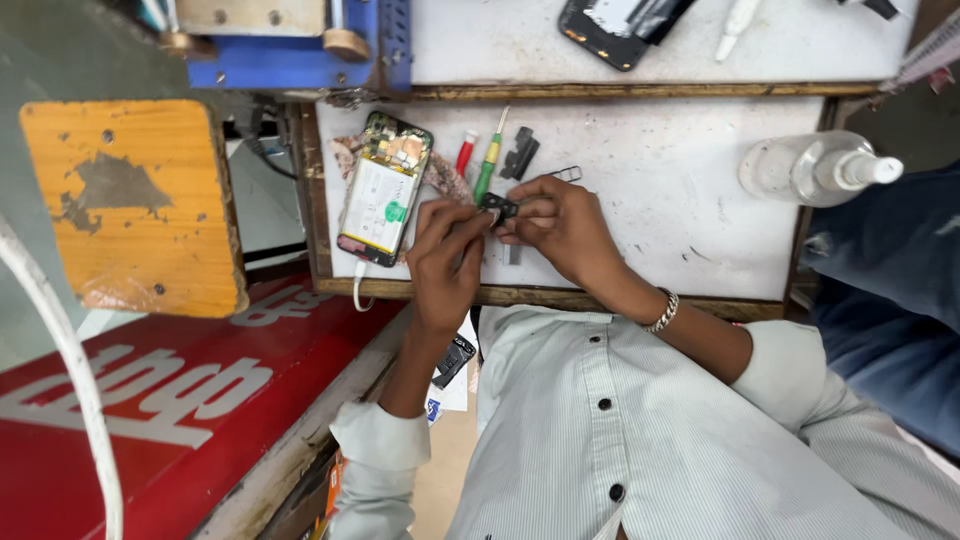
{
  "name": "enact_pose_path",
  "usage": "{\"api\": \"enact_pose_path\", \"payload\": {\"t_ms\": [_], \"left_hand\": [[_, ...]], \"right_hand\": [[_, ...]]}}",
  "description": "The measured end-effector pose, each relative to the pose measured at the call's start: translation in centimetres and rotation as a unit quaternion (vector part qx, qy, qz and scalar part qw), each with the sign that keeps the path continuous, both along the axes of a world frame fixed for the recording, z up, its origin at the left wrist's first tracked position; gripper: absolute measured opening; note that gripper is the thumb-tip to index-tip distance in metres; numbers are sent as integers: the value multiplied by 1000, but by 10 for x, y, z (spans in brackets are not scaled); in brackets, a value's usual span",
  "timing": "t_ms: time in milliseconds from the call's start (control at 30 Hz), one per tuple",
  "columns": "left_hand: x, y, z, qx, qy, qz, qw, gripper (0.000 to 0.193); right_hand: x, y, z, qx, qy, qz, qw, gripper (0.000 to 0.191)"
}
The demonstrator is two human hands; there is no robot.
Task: The person cleans a black phone case with a cotton swab, then handles a patterned phone case and a disassembled phone. They use a screwdriver to adjust small components and place parts on the workbench.
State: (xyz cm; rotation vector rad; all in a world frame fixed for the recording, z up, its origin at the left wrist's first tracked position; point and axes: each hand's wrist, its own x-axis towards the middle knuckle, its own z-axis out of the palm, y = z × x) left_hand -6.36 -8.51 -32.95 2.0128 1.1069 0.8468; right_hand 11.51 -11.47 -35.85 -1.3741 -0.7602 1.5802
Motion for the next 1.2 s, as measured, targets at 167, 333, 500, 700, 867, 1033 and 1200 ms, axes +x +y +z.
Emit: {"api": "enact_pose_path", "payload": {"t_ms": [167,333,500,700,867,1033,1200], "left_hand": [[0,-16,-9,67,36,20,997,33],[-4,-17,-10,88,92,-28,991,31],[-4,-15,-8,150,153,-69,974,32],[-7,-11,-4,150,159,-93,971,31],[-2,-9,-1,119,147,-74,979,30],[1,-10,-2,104,139,-61,983,31],[0,-17,-4,119,129,-45,983,31]], "right_hand": [[-1,-3,-5,-26,41,-15,999,24],[-1,-4,-5,-18,39,-18,999,21],[-3,-6,4,1,-42,-3,999,20],[-2,-3,14,30,-104,28,994,20],[0,-5,17,49,-74,37,995,21],[-1,-4,18,61,-106,41,992,21],[-1,-5,16,63,-83,38,994,20]]}}
